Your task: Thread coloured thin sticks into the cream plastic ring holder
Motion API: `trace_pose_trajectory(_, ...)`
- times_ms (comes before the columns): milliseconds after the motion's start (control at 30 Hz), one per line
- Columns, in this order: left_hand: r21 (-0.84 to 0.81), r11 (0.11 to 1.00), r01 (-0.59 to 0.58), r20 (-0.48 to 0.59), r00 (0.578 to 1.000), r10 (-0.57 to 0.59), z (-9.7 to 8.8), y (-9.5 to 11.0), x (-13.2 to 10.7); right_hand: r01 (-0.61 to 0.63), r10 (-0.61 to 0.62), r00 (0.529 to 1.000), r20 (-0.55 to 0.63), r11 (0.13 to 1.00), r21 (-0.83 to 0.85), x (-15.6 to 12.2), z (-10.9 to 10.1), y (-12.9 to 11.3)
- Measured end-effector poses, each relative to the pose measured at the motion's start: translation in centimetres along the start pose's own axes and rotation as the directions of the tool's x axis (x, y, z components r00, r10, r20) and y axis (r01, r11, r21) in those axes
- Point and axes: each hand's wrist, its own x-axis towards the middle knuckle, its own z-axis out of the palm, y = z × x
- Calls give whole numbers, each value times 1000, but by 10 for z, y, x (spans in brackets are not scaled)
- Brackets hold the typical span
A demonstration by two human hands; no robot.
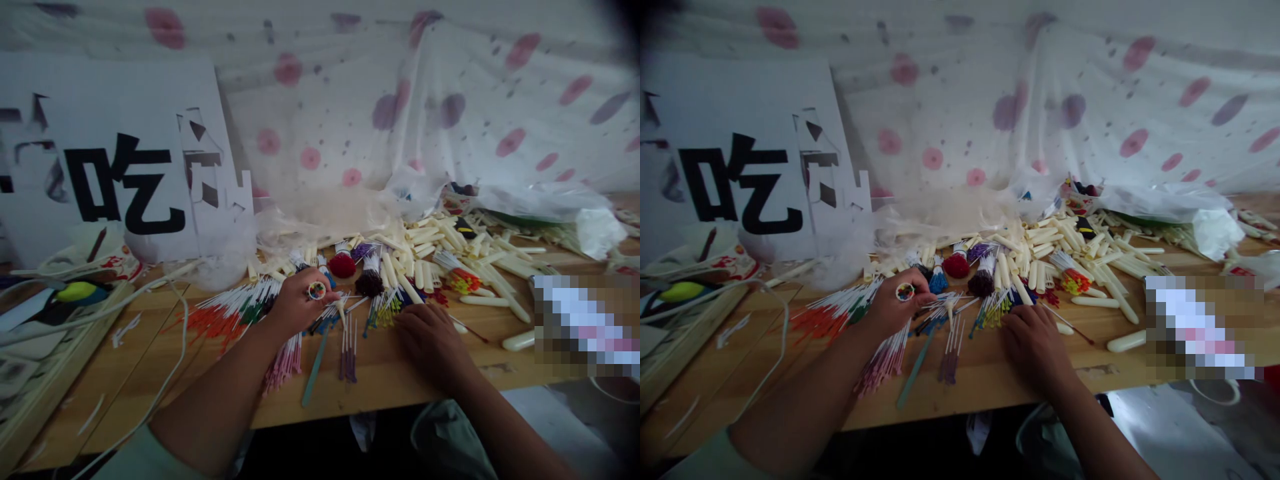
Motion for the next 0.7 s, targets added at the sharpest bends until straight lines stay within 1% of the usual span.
trace_pose_trajectory(233,-5,999,-53,22,998,53,-1,3,1,-3,3,1000,0,1000,-5,0,1,0)
trace_pose_trajectory(367,-1,999,-53,40,998,53,-2,5,2,-1,1,1000,0,1000,-13,0,1,0)
trace_pose_trajectory(700,33,997,-73,45,996,71,-2,7,2,0,0,1000,-1,1000,-8,-1,1,1)
